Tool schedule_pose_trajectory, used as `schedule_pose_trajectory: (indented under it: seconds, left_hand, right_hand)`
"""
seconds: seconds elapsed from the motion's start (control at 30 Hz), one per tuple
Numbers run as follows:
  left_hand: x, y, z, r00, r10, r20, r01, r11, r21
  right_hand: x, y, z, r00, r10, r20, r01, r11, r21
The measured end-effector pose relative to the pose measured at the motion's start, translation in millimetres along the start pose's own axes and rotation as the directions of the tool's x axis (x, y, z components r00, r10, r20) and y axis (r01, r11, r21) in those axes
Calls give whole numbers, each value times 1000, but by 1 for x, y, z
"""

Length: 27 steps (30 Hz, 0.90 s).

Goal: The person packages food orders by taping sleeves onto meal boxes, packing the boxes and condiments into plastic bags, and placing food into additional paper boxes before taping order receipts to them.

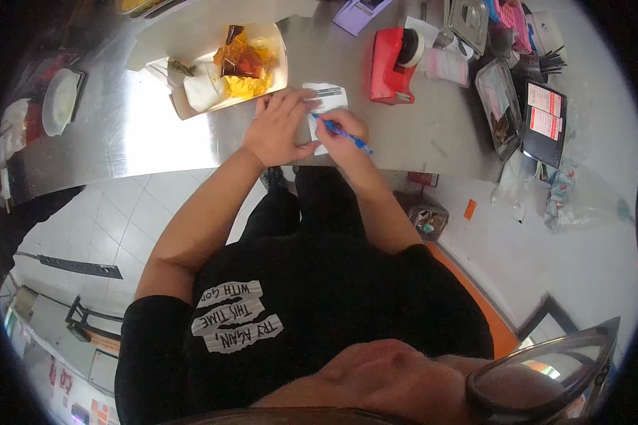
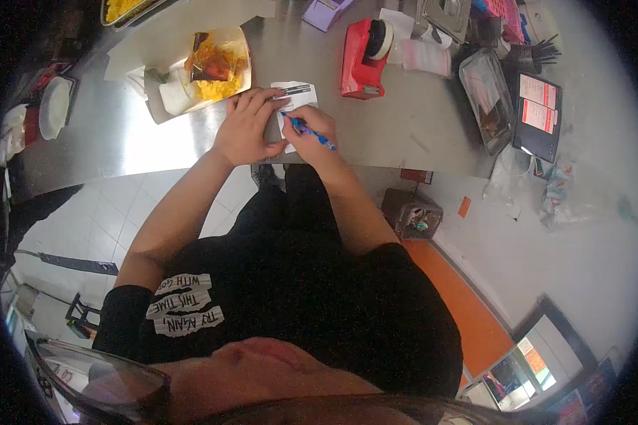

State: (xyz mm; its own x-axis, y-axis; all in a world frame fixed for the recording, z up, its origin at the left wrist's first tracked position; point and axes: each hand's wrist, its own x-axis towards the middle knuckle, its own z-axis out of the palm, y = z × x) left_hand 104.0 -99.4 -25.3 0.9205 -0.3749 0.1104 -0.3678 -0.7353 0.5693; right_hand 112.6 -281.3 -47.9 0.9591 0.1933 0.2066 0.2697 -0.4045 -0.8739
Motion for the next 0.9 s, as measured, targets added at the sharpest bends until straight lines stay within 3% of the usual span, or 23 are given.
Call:
schedule_pose_trajectory:
  seconds: [0.1,0.2,0.5,0.6,0.7,0.9]
  left_hand:
    - [0,0,0,1000,2,4,-2,1000,0]
    - [0,-1,2,1000,11,-16,-11,1000,-24]
    - [-1,-3,1,1000,5,20,-5,1000,3]
    - [-1,-3,4,1000,-5,0,5,999,-32]
    - [-1,-4,4,1000,-4,14,5,999,-33]
    - [-1,-3,2,1000,10,14,-10,1000,-10]
  right_hand:
    - [-1,11,-6,993,-43,111,39,999,38]
    - [-6,16,1,997,37,-73,-32,997,69]
    - [-8,2,-5,972,-222,77,228,971,-74]
    - [-19,11,-1,983,25,-181,-40,996,-77]
    - [-25,12,-8,984,-23,-179,23,1000,-3]
    - [-28,7,-18,977,-200,81,204,978,-43]
